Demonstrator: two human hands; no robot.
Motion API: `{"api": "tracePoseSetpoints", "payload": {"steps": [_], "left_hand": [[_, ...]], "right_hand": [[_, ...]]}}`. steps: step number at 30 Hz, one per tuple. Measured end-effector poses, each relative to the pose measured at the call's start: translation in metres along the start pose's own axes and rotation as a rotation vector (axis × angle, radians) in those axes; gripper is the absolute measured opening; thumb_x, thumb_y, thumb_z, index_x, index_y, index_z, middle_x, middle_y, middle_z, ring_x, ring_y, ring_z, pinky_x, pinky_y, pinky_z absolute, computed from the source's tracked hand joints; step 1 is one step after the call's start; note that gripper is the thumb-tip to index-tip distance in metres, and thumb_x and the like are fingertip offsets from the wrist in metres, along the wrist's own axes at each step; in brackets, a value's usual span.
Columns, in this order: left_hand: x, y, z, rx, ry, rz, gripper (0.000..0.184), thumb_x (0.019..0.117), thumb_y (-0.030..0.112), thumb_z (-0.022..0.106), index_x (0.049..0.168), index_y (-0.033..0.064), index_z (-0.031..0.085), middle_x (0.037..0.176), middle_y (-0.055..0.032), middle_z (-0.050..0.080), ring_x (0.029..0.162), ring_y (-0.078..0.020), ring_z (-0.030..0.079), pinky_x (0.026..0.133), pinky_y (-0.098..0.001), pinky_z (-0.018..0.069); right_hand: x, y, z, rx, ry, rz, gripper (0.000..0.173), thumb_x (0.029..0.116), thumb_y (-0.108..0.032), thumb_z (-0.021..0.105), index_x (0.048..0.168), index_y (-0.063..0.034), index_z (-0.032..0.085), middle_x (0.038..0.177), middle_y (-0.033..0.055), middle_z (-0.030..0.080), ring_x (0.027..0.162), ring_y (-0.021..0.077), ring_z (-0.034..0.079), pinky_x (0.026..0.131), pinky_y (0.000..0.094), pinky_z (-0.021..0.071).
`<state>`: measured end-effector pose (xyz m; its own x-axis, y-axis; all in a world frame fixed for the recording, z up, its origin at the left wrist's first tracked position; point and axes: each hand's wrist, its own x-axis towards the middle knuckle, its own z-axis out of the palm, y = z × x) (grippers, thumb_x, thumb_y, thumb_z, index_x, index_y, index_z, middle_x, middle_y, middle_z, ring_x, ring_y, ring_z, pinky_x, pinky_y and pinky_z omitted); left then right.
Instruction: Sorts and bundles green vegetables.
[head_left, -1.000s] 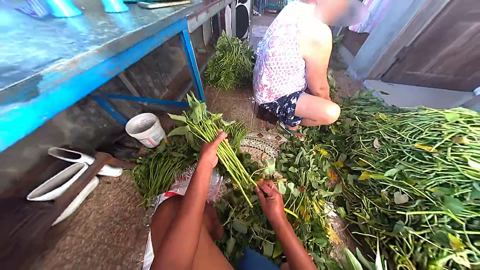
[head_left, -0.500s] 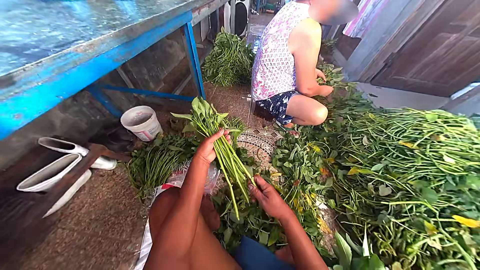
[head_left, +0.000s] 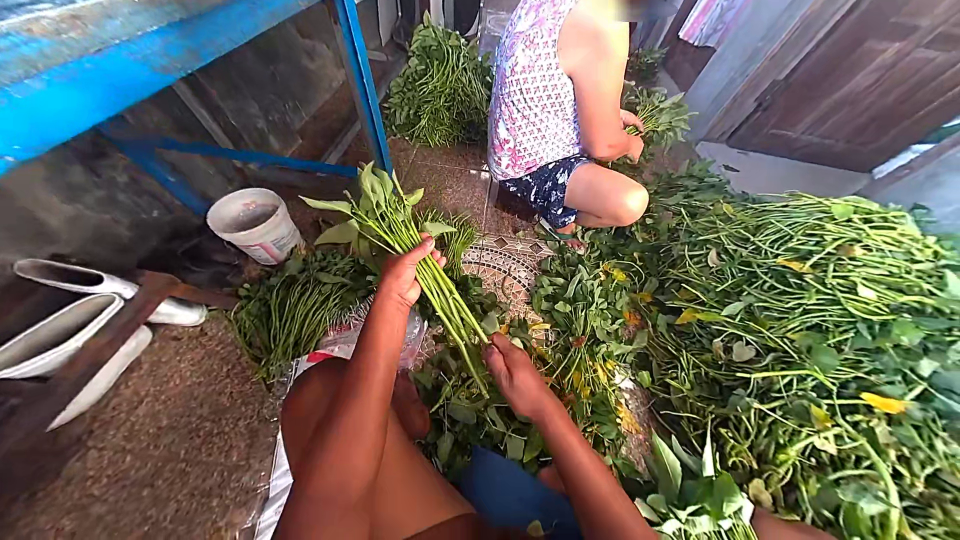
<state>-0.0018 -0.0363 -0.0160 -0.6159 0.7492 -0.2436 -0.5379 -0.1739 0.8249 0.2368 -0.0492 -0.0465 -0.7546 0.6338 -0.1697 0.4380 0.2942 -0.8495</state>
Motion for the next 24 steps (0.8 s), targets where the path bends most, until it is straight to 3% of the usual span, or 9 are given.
{"api": "tracePoseSetpoints", "payload": {"steps": [4, 7, 10, 14, 17, 19, 21, 22, 24], "left_hand": [[-0.006, -0.002, 0.004, 0.05, 0.037, 0.0, 0.015, 0.0989, 0.005, 0.064, 0.113, 0.0063, 0.06, 0.09, -0.0049, 0.065, 0.071, -0.0144, 0.065, 0.07, -0.0322, 0.0606], [-0.021, -0.014, 0.011, 0.099, -0.053, 0.053, 0.013, 0.0992, 0.002, 0.063, 0.112, 0.0049, 0.06, 0.09, -0.0057, 0.067, 0.074, -0.016, 0.068, 0.074, -0.0348, 0.062], [-0.033, -0.035, 0.02, 0.15, -0.117, 0.198, 0.013, 0.0959, -0.003, 0.065, 0.108, 0.0021, 0.063, 0.087, -0.0058, 0.071, 0.076, -0.0169, 0.07, 0.077, -0.0361, 0.0625], [-0.04, -0.044, 0.019, 0.232, -0.114, 0.536, 0.02, 0.0936, 0.002, 0.069, 0.113, 0.0029, 0.063, 0.094, -0.0016, 0.074, 0.086, -0.015, 0.072, 0.084, -0.0363, 0.0614], [-0.036, -0.016, 0.015, 0.186, -0.01, 0.776, 0.02, 0.0938, 0.002, 0.068, 0.112, 0.004, 0.062, 0.093, -0.0005, 0.074, 0.087, -0.0151, 0.073, 0.085, -0.0378, 0.0624], [-0.029, -0.004, 0.014, 0.153, 0.04, 0.757, 0.018, 0.0958, 0.0, 0.064, 0.112, 0.0059, 0.059, 0.092, 0.0005, 0.071, 0.083, -0.0141, 0.072, 0.083, -0.0362, 0.0626], [-0.027, -0.006, 0.012, 0.124, 0.028, 0.601, 0.015, 0.1002, 0.002, 0.059, 0.115, 0.0061, 0.059, 0.096, 0.0005, 0.07, 0.081, -0.0129, 0.071, 0.08, -0.0338, 0.0632], [-0.025, -0.007, 0.012, 0.106, 0.012, 0.517, 0.012, 0.1017, 0.003, 0.058, 0.112, 0.0082, 0.059, 0.092, 0.0016, 0.07, 0.078, -0.0119, 0.071, 0.078, -0.0324, 0.0632], [-0.022, -0.008, 0.015, 0.068, -0.027, 0.396, 0.011, 0.1037, 0.004, 0.053, 0.111, 0.0104, 0.059, 0.088, 0.0018, 0.068, 0.078, -0.0118, 0.07, 0.079, -0.0322, 0.0627]], "right_hand": [[0.009, -0.01, 0.007, -0.243, -0.105, 0.301, 0.041, 0.1122, -0.025, 0.03, 0.125, 0.003, 0.057, 0.111, 0.0243, 0.065, 0.11, 0.037, 0.065, 0.097, 0.0534, 0.0498], [0.031, 0.035, 0.01, 0.087, 0.072, 0.385, 0.046, 0.1128, -0.022, 0.026, 0.111, 0.0071, 0.062, 0.092, 0.0198, 0.062, 0.085, 0.0302, 0.062, 0.082, 0.0472, 0.0513], [0.054, 0.05, 0.006, 0.841, 0.367, 0.451, 0.043, 0.1122, -0.022, 0.021, 0.081, -0.0062, 0.046, 0.055, -0.0022, 0.043, 0.041, 0.0072, 0.039, 0.04, 0.0225, 0.0378], [0.082, 0.06, -0.011, 1.499, 0.666, 0.57, 0.037, 0.1108, -0.023, 0.023, 0.079, -0.011, 0.039, 0.049, -0.0037, 0.037, 0.034, 0.005, 0.035, 0.033, 0.0185, 0.0324], [0.089, 0.114, -0.018, 1.356, 0.79, 0.595, 0.041, 0.113, -0.03, 0.021, 0.083, -0.0097, 0.041, 0.053, -0.002, 0.038, 0.038, 0.0074, 0.035, 0.037, 0.0218, 0.0352], [0.087, 0.144, -0.017, 0.94, 0.64, 0.604, 0.044, 0.1138, -0.028, 0.022, 0.099, -0.0028, 0.055, 0.071, 0.0053, 0.053, 0.051, 0.0131, 0.048, 0.048, 0.0274, 0.0436], [0.076, 0.176, -0.013, 0.533, 0.387, 0.631, 0.048, 0.1135, -0.033, 0.031, 0.142, -0.0009, 0.053, 0.131, 0.0206, 0.06, 0.108, 0.029, 0.064, 0.091, 0.0444, 0.0528], [0.071, 0.195, -0.002, 0.365, 0.298, 0.663, 0.057, 0.1121, -0.04, 0.036, 0.152, -0.0002, 0.044, 0.152, 0.0262, 0.048, 0.136, 0.038, 0.051, 0.113, 0.0533, 0.041], [0.055, 0.221, 0.035, 0.127, 0.125, 0.79, 0.078, 0.1074, -0.056, 0.038, 0.158, 0.0031, 0.031, 0.163, 0.0322, 0.025, 0.152, 0.0482, 0.026, 0.123, 0.0611, 0.0251]]}}
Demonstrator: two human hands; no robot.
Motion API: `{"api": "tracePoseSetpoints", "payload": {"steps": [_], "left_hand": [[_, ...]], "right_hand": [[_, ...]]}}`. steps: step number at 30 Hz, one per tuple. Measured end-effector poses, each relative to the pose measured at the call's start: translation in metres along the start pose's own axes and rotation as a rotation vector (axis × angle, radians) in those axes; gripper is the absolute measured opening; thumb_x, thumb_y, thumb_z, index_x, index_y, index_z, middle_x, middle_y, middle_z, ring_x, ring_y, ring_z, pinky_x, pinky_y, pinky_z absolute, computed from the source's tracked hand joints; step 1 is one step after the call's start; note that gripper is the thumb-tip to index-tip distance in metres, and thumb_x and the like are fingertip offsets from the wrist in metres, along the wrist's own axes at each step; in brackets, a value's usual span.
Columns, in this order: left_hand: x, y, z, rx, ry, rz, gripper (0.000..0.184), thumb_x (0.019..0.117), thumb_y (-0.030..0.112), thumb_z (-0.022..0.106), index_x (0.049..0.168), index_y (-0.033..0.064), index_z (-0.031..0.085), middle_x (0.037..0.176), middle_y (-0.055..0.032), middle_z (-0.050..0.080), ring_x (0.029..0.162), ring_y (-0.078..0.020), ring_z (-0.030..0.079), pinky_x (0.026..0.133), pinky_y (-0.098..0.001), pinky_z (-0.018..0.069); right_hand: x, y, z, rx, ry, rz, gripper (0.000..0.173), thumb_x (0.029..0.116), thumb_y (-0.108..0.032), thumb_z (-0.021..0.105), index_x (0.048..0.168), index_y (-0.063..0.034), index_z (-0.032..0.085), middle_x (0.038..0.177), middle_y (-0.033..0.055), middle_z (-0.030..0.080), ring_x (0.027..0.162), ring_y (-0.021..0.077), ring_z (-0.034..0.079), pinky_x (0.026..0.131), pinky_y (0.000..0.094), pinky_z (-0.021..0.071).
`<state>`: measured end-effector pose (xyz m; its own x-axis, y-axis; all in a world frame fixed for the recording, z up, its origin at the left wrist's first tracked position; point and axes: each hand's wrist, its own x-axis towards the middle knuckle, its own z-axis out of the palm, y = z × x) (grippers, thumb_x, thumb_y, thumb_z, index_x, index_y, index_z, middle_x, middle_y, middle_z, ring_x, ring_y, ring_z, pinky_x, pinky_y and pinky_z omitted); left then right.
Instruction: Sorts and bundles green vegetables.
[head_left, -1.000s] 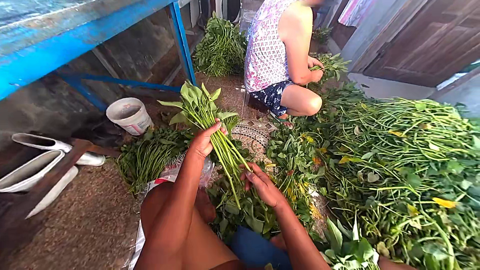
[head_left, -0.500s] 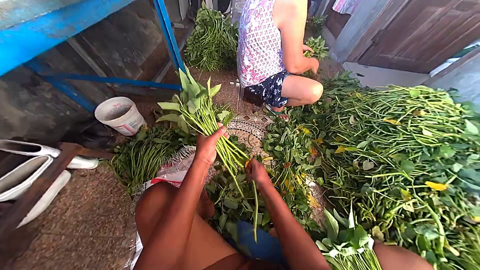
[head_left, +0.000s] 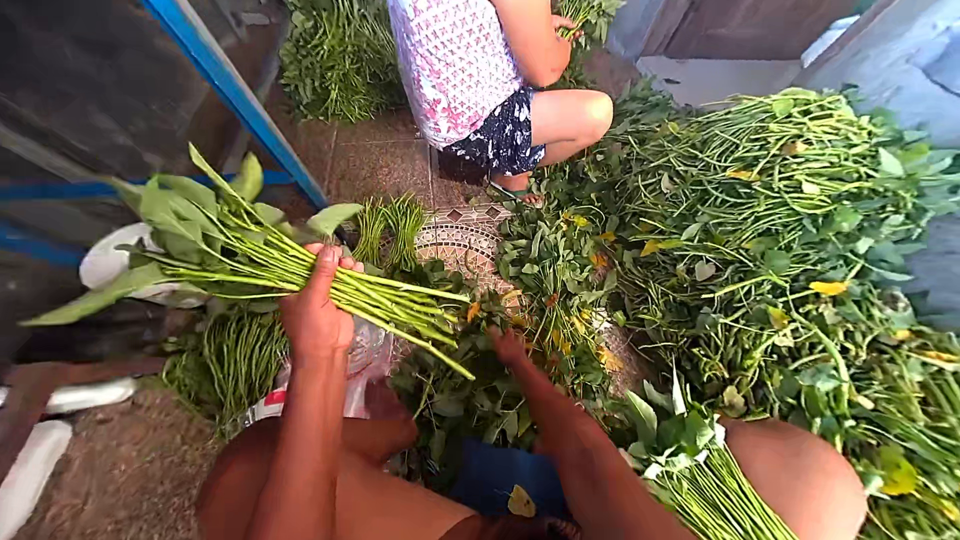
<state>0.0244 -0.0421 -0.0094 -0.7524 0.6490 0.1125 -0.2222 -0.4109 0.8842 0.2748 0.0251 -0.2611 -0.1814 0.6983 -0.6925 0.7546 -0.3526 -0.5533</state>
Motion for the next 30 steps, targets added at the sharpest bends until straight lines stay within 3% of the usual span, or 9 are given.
{"api": "tracePoseSetpoints", "payload": {"steps": [3, 4, 6, 7, 10, 14, 16, 23, 30], "left_hand": [[0.005, -0.003, 0.003, -0.051, -0.02, -0.053, 0.024, 0.1036, 0.002, 0.052, 0.127, 0.0093, 0.056, 0.09, -0.0006, 0.069, 0.081, -0.0166, 0.072, 0.082, -0.0381, 0.0636], [0.008, -0.004, 0.003, -0.071, -0.037, -0.07, 0.032, 0.1036, 0.002, 0.051, 0.135, 0.0083, 0.055, 0.094, -0.0019, 0.07, 0.084, -0.0184, 0.073, 0.084, -0.0401, 0.0638], [0.012, -0.006, 0.006, -0.102, -0.074, -0.128, 0.034, 0.1048, 0.003, 0.048, 0.138, 0.0084, 0.054, 0.096, -0.0026, 0.071, 0.087, -0.0197, 0.074, 0.086, -0.0421, 0.0636], [0.012, -0.007, 0.007, -0.111, -0.081, -0.16, 0.031, 0.1054, 0.004, 0.048, 0.135, 0.0088, 0.057, 0.094, -0.0022, 0.072, 0.087, -0.0193, 0.074, 0.087, -0.0421, 0.0636], [0.014, -0.012, 0.012, -0.079, -0.075, -0.211, 0.022, 0.1061, 0.007, 0.048, 0.119, 0.0107, 0.064, 0.087, -0.0006, 0.07, 0.081, -0.0158, 0.073, 0.082, -0.0378, 0.0638], [0.02, -0.016, 0.014, 0.005, -0.065, -0.21, 0.022, 0.1064, 0.007, 0.044, 0.112, 0.0134, 0.064, 0.084, 0.0026, 0.07, 0.076, -0.0119, 0.072, 0.077, -0.0323, 0.064], [0.022, -0.017, 0.016, 0.033, -0.048, -0.219, 0.022, 0.1063, 0.004, 0.043, 0.114, 0.0118, 0.063, 0.083, 0.002, 0.07, 0.075, -0.0122, 0.072, 0.076, -0.0321, 0.0645], [0.016, -0.021, 0.028, 0.107, -0.036, -0.277, 0.019, 0.1042, 0.0, 0.046, 0.114, 0.0075, 0.061, 0.082, 0.0, 0.071, 0.072, -0.0132, 0.072, 0.073, -0.0314, 0.065], [0.016, -0.027, 0.03, 0.113, -0.05, -0.301, 0.017, 0.1025, -0.003, 0.05, 0.114, 0.004, 0.061, 0.081, -0.0033, 0.07, 0.072, -0.0157, 0.072, 0.073, -0.0329, 0.0646]], "right_hand": [[-0.037, 0.047, 0.073, -0.334, -0.311, -0.16, 0.069, 0.111, -0.047, 0.033, 0.148, 0.01, 0.045, 0.151, 0.0383, 0.042, 0.143, 0.0535, 0.039, 0.118, 0.0629, 0.0328], [-0.059, 0.042, 0.086, -0.43, -0.42, -0.222, 0.063, 0.1117, -0.043, 0.034, 0.144, 0.0075, 0.052, 0.146, 0.0338, 0.051, 0.139, 0.0484, 0.047, 0.116, 0.0596, 0.037], [-0.09, -0.01, 0.085, -0.487, -0.632, 0.058, 0.061, 0.1102, -0.047, 0.04, 0.147, 0.0003, 0.053, 0.153, 0.0217, 0.05, 0.146, 0.036, 0.043, 0.123, 0.0545, 0.0283], [-0.088, -0.024, 0.072, -0.421, -0.632, 0.116, 0.06, 0.1081, -0.047, 0.045, 0.144, 0.0003, 0.055, 0.15, 0.0213, 0.053, 0.143, 0.0349, 0.048, 0.121, 0.0543, 0.0317], [-0.018, -0.008, 0.026, -0.023, -0.366, 0.083, 0.053, 0.1078, -0.041, 0.049, 0.136, 0.003, 0.059, 0.131, 0.025, 0.064, 0.119, 0.0375, 0.064, 0.102, 0.0547, 0.0502], [0.048, 0.01, -0.065, 0.205, 0.403, 0.058, 0.037, 0.1081, -0.013, 0.043, 0.136, 0.0068, 0.057, 0.13, 0.0309, 0.062, 0.123, 0.0437, 0.061, 0.106, 0.0561, 0.0469], [0.063, 0.019, -0.094, 0.242, 0.596, 0.137, 0.035, 0.1078, -0.009, 0.042, 0.134, 0.0068, 0.058, 0.131, 0.0299, 0.062, 0.125, 0.0425, 0.06, 0.108, 0.0539, 0.0458], [0.066, 0.056, -0.075, 0.012, 0.345, 0.383, 0.046, 0.1046, -0.02, 0.053, 0.142, 0.0066, 0.051, 0.142, 0.0318, 0.054, 0.132, 0.0434, 0.056, 0.108, 0.0552, 0.0478], [0.036, 0.014, -0.079, 0.487, 0.742, 0.274, 0.044, 0.1089, -0.017, 0.042, 0.145, 0.0089, 0.043, 0.136, 0.0339, 0.057, 0.128, 0.0443, 0.058, 0.106, 0.0549, 0.0472]]}}
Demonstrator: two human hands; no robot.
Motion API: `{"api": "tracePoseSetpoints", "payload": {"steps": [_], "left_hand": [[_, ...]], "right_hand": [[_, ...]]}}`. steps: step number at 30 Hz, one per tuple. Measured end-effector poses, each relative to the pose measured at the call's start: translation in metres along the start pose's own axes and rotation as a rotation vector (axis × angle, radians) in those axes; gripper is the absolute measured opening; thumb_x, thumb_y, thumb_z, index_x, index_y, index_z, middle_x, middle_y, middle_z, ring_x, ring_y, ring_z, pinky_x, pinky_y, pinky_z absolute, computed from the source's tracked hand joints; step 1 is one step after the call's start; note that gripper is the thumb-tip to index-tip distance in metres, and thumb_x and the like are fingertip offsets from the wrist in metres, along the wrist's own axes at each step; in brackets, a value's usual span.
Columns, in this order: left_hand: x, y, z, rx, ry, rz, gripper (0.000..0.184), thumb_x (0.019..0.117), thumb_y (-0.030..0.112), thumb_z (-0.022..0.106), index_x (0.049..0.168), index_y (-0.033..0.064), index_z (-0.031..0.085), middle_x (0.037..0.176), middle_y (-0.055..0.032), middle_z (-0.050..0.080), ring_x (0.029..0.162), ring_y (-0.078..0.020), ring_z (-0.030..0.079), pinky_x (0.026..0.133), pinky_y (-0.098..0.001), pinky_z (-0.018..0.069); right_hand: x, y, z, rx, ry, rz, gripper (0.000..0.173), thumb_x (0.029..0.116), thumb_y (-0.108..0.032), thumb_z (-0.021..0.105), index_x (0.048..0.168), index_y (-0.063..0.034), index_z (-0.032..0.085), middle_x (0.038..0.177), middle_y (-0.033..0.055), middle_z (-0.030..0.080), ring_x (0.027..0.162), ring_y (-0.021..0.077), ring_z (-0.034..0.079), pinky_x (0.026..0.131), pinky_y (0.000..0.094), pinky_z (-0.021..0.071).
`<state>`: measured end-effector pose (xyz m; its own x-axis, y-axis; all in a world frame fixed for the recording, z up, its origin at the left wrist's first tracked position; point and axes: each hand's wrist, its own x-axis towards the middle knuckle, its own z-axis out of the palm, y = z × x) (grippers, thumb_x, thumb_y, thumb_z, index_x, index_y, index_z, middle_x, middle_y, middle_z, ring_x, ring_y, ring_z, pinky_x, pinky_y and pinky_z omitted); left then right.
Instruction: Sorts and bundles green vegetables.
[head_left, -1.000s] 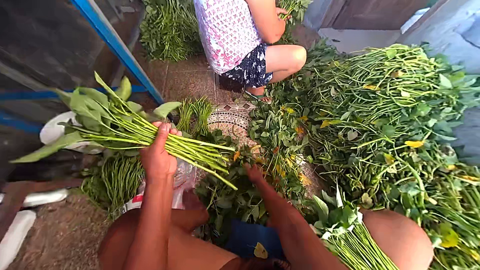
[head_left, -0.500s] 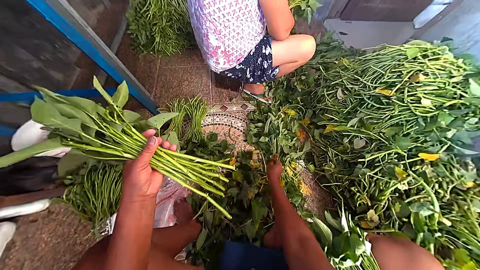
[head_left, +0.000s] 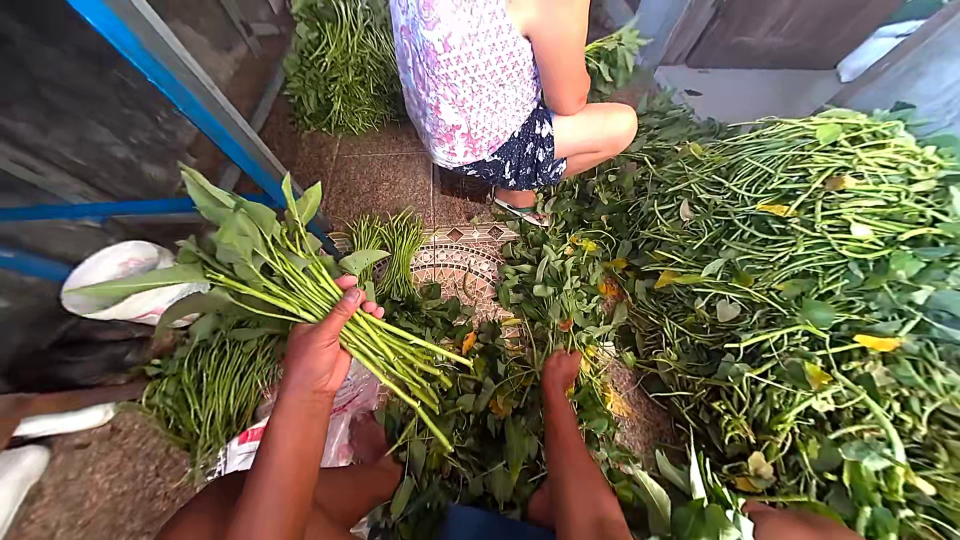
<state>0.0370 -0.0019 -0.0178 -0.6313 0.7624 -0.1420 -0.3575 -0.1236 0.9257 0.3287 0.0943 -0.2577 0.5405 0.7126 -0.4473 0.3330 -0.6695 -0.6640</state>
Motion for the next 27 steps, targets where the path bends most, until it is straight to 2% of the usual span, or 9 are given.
{"api": "tracePoseSetpoints", "payload": {"steps": [7, 10, 12, 13, 17, 20, 22, 24, 27], "left_hand": [[-0.009, -0.001, 0.006, 0.042, -0.05, -0.027, 0.017, 0.1011, -0.003, 0.055, 0.117, 0.0012, 0.06, 0.083, -0.0048, 0.07, 0.071, -0.0164, 0.072, 0.072, -0.0324, 0.0642], [-0.011, -0.004, 0.003, 0.086, -0.081, -0.014, 0.016, 0.1002, -0.003, 0.057, 0.115, 0.0004, 0.061, 0.08, -0.0052, 0.07, 0.07, -0.0163, 0.071, 0.072, -0.0319, 0.0634], [-0.012, -0.007, -0.001, 0.096, -0.107, -0.012, 0.016, 0.1002, -0.003, 0.058, 0.116, -0.0002, 0.061, 0.082, -0.0056, 0.069, 0.071, -0.0166, 0.07, 0.073, -0.0325, 0.0629], [-0.012, -0.008, -0.002, 0.094, -0.112, -0.01, 0.017, 0.0998, -0.003, 0.058, 0.116, -0.0009, 0.061, 0.082, -0.0064, 0.069, 0.071, -0.0169, 0.07, 0.073, -0.0327, 0.0628], [-0.016, -0.008, -0.006, 0.155, -0.116, -0.046, 0.016, 0.0997, -0.001, 0.061, 0.116, -0.0004, 0.061, 0.085, -0.0059, 0.07, 0.071, -0.015, 0.07, 0.072, -0.0308, 0.0622], [-0.018, -0.008, -0.008, 0.204, -0.131, -0.078, 0.017, 0.0998, 0.0, 0.061, 0.117, -0.0021, 0.062, 0.089, -0.0073, 0.07, 0.072, -0.015, 0.069, 0.072, -0.0305, 0.062], [-0.021, -0.007, -0.008, 0.222, -0.131, -0.105, 0.017, 0.0999, 0.001, 0.062, 0.117, -0.0021, 0.063, 0.091, -0.0082, 0.07, 0.072, -0.0146, 0.069, 0.072, -0.0295, 0.0616], [-0.022, -0.005, -0.008, 0.234, -0.138, -0.112, 0.016, 0.0999, 0.001, 0.062, 0.116, -0.0023, 0.063, 0.091, -0.0085, 0.069, 0.073, -0.0144, 0.069, 0.072, -0.029, 0.0612], [-0.021, -0.009, -0.011, 0.251, -0.153, -0.121, 0.015, 0.1001, 0.001, 0.062, 0.115, -0.0018, 0.063, 0.089, -0.0082, 0.069, 0.071, -0.0141, 0.069, 0.071, -0.0283, 0.061]], "right_hand": [[-0.053, -0.023, -0.015, 0.061, -0.015, -0.136, 0.041, 0.1085, -0.018, 0.043, 0.136, 0.0108, 0.053, 0.138, 0.0356, 0.053, 0.133, 0.0467, 0.051, 0.112, 0.054, 0.0399], [-0.062, -0.016, -0.017, 0.201, -0.181, -0.073, 0.044, 0.1123, -0.022, 0.032, 0.139, 0.0096, 0.047, 0.123, 0.0316, 0.059, 0.109, 0.0399, 0.062, 0.092, 0.0538, 0.0507], [-0.066, -0.012, -0.018, 0.29, -0.238, -0.071, 0.048, 0.1133, -0.027, 0.024, 0.134, 0.0075, 0.05, 0.096, 0.0215, 0.056, 0.079, 0.03, 0.055, 0.071, 0.048, 0.0486], [-0.07, -0.017, -0.02, 0.342, -0.213, -0.12, 0.049, 0.1135, -0.027, 0.023, 0.134, 0.0066, 0.051, 0.091, 0.0179, 0.055, 0.074, 0.0261, 0.053, 0.067, 0.0445, 0.0477], [-0.086, -0.026, -0.032, 0.291, -0.152, -0.31, 0.044, 0.1132, -0.018, 0.026, 0.138, 0.0115, 0.046, 0.104, 0.0251, 0.063, 0.088, 0.0316, 0.063, 0.083, 0.0467, 0.0531], [-0.086, -0.024, -0.039, 0.146, -0.401, -0.125, 0.039, 0.11, -0.014, 0.038, 0.138, 0.011, 0.045, 0.122, 0.0282, 0.062, 0.099, 0.0331, 0.066, 0.086, 0.0476, 0.0543], [-0.088, -0.019, -0.042, 0.12, -0.349, -0.085, 0.036, 0.1079, -0.012, 0.043, 0.134, 0.0118, 0.048, 0.118, 0.0288, 0.06, 0.096, 0.0337, 0.063, 0.084, 0.049, 0.0522], [-0.091, -0.017, -0.047, 0.175, -0.238, -0.142, 0.039, 0.1098, -0.016, 0.038, 0.135, 0.0117, 0.049, 0.121, 0.0319, 0.059, 0.107, 0.0388, 0.06, 0.093, 0.0536, 0.0481], [-0.093, -0.012, -0.049, 0.287, -0.187, -0.312, 0.045, 0.113, -0.021, 0.033, 0.144, 0.0072, 0.048, 0.13, 0.03, 0.06, 0.116, 0.036, 0.06, 0.101, 0.0498, 0.046]]}}
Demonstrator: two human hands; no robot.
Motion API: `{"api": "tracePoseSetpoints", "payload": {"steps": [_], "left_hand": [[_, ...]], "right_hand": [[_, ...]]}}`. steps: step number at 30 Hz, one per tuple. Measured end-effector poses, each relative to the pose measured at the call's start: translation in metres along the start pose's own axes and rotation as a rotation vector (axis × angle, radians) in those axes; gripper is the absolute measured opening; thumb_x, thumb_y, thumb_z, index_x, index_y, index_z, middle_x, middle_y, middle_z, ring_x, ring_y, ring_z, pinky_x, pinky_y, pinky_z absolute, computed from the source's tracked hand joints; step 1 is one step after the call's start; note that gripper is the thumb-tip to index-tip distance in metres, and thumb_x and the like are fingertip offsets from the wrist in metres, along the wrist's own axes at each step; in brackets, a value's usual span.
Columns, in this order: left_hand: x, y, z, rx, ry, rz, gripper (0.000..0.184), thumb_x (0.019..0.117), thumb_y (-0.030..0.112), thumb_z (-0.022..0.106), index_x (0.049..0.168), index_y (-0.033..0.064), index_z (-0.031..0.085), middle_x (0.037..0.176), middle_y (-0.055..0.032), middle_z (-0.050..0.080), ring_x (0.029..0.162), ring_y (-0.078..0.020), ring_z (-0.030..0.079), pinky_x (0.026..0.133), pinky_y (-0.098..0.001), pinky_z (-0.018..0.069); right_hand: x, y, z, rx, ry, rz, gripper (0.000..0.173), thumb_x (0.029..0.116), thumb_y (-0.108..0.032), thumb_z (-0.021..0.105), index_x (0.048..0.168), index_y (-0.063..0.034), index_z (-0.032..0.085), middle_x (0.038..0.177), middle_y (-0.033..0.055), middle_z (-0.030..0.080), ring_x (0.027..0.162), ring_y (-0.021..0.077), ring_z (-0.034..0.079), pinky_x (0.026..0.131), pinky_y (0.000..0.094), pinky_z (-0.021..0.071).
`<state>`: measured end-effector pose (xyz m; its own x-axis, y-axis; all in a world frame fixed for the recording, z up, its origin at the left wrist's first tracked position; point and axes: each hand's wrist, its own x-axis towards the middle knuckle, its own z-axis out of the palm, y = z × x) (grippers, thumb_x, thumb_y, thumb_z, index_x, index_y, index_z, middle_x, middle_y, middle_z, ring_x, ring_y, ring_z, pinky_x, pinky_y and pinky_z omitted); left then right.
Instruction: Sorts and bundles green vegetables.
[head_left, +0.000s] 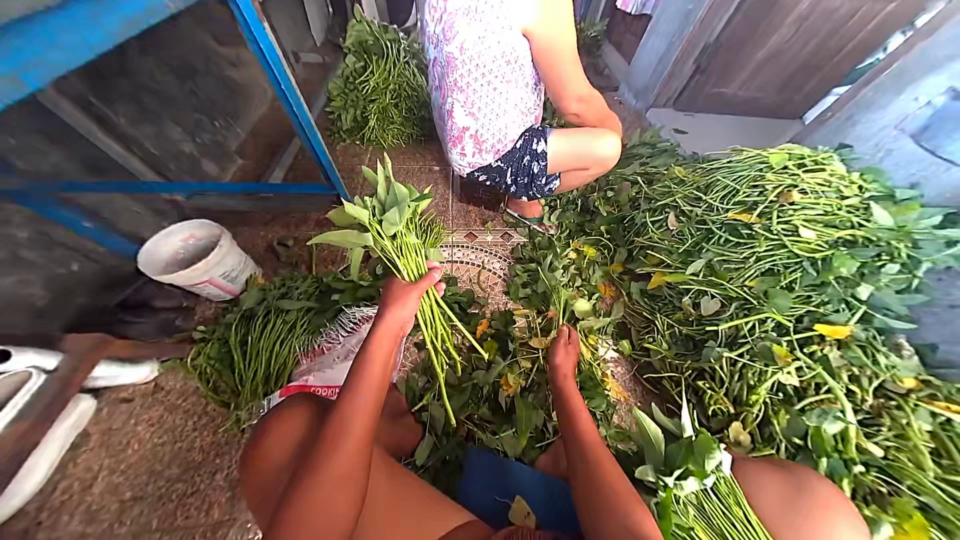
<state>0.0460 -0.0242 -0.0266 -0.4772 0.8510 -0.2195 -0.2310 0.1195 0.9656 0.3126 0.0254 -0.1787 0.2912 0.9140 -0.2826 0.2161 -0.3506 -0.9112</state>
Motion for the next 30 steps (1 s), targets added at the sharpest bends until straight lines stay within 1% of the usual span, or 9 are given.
{"api": "tracePoseSetpoints", "payload": {"steps": [3, 6, 8, 10, 12, 14, 18, 22, 30], "left_hand": [[0.004, -0.003, 0.0, 0.007, -0.002, -0.022, 0.015, 0.0997, 0.002, 0.063, 0.114, -0.0022, 0.063, 0.087, -0.0085, 0.069, 0.071, -0.015, 0.069, 0.07, -0.029, 0.061], [0.006, -0.006, 0.001, 0.005, 0.003, -0.038, 0.014, 0.0999, 0.002, 0.062, 0.114, -0.0024, 0.063, 0.088, -0.0089, 0.069, 0.072, -0.0153, 0.069, 0.071, -0.0293, 0.0612], [0.009, -0.007, 0.002, 0.007, 0.013, -0.044, 0.015, 0.0992, 0.001, 0.063, 0.113, -0.0032, 0.064, 0.089, -0.0097, 0.069, 0.072, -0.0155, 0.069, 0.071, -0.0293, 0.0611], [0.008, -0.012, 0.003, 0.028, 0.013, -0.073, 0.016, 0.0993, 0.002, 0.064, 0.114, -0.0036, 0.063, 0.09, -0.0105, 0.069, 0.074, -0.0158, 0.069, 0.072, -0.0293, 0.0609], [0.012, -0.01, 0.004, 0.063, 0.018, -0.089, 0.019, 0.0985, 0.003, 0.066, 0.116, -0.0036, 0.064, 0.093, -0.0114, 0.07, 0.075, -0.0162, 0.07, 0.073, -0.0297, 0.0615], [0.011, -0.009, 0.006, 0.077, 0.019, -0.102, 0.02, 0.0982, 0.004, 0.067, 0.116, -0.0032, 0.065, 0.094, -0.0115, 0.07, 0.076, -0.0163, 0.07, 0.074, -0.0299, 0.0609], [0.01, -0.008, 0.008, 0.094, 0.002, -0.081, 0.019, 0.0977, 0.004, 0.067, 0.115, -0.0026, 0.065, 0.095, -0.0113, 0.07, 0.076, -0.016, 0.07, 0.074, -0.0298, 0.0609], [0.009, -0.01, 0.01, 0.097, -0.003, -0.065, 0.017, 0.098, 0.004, 0.067, 0.114, -0.0022, 0.065, 0.092, -0.0105, 0.07, 0.075, -0.0159, 0.07, 0.073, -0.0297, 0.0613], [0.007, -0.022, 0.016, 0.105, -0.048, -0.026, 0.018, 0.0981, 0.004, 0.067, 0.115, -0.0029, 0.065, 0.095, -0.0112, 0.07, 0.077, -0.0162, 0.07, 0.075, -0.0301, 0.0614]], "right_hand": [[-0.005, -0.005, 0.007, 0.191, -0.049, -0.033, 0.037, 0.1121, -0.016, 0.038, 0.139, 0.0043, 0.053, 0.092, 0.0109, 0.062, 0.069, 0.0121, 0.056, 0.064, 0.0279, 0.0478], [-0.012, -0.009, 0.013, 0.399, -0.2, 0.104, 0.024, 0.1078, -0.005, 0.046, 0.129, 0.0067, 0.05, 0.104, 0.0143, 0.062, 0.074, 0.0135, 0.063, 0.067, 0.0274, 0.055], [-0.012, -0.009, 0.018, 0.429, -0.23, 0.179, 0.023, 0.1046, 0.0, 0.048, 0.127, 0.006, 0.05, 0.102, 0.0132, 0.061, 0.071, 0.0133, 0.061, 0.062, 0.0272, 0.0541], [-0.014, -0.006, 0.017, 0.432, -0.245, 0.312, 0.027, 0.1057, -0.005, 0.045, 0.131, 0.0011, 0.05, 0.088, 0.0064, 0.053, 0.059, 0.0102, 0.047, 0.052, 0.025, 0.0428], [-0.018, -0.022, 0.018, 0.523, -0.268, 0.288, 0.032, 0.1122, -0.022, 0.036, 0.131, -0.0051, 0.055, 0.069, -0.002, 0.046, 0.046, 0.0054, 0.037, 0.042, 0.02, 0.0332], [-0.023, -0.037, 0.014, 0.557, -0.278, 0.159, 0.037, 0.1133, -0.025, 0.036, 0.134, -0.0029, 0.056, 0.073, -0.0024, 0.051, 0.047, 0.0039, 0.04, 0.043, 0.0189, 0.0368], [-0.026, -0.062, 0.009, 0.534, -0.334, 0.002, 0.023, 0.1064, -0.006, 0.051, 0.125, 0.0048, 0.06, 0.099, 0.0083, 0.067, 0.066, 0.0091, 0.06, 0.059, 0.0235, 0.0531], [-0.034, -0.063, 0.01, 0.44, -0.387, -0.016, 0.042, 0.1012, 0.002, 0.056, 0.143, 0.0015, 0.052, 0.093, 0.0096, 0.064, 0.065, 0.0113, 0.06, 0.055, 0.0248, 0.0516], [-0.076, -0.058, 0.037, 0.3, -0.522, -0.087, 0.043, 0.0991, 0.002, 0.058, 0.142, 0.0009, 0.055, 0.09, 0.0102, 0.065, 0.065, 0.0117, 0.06, 0.055, 0.0261, 0.0516]]}}
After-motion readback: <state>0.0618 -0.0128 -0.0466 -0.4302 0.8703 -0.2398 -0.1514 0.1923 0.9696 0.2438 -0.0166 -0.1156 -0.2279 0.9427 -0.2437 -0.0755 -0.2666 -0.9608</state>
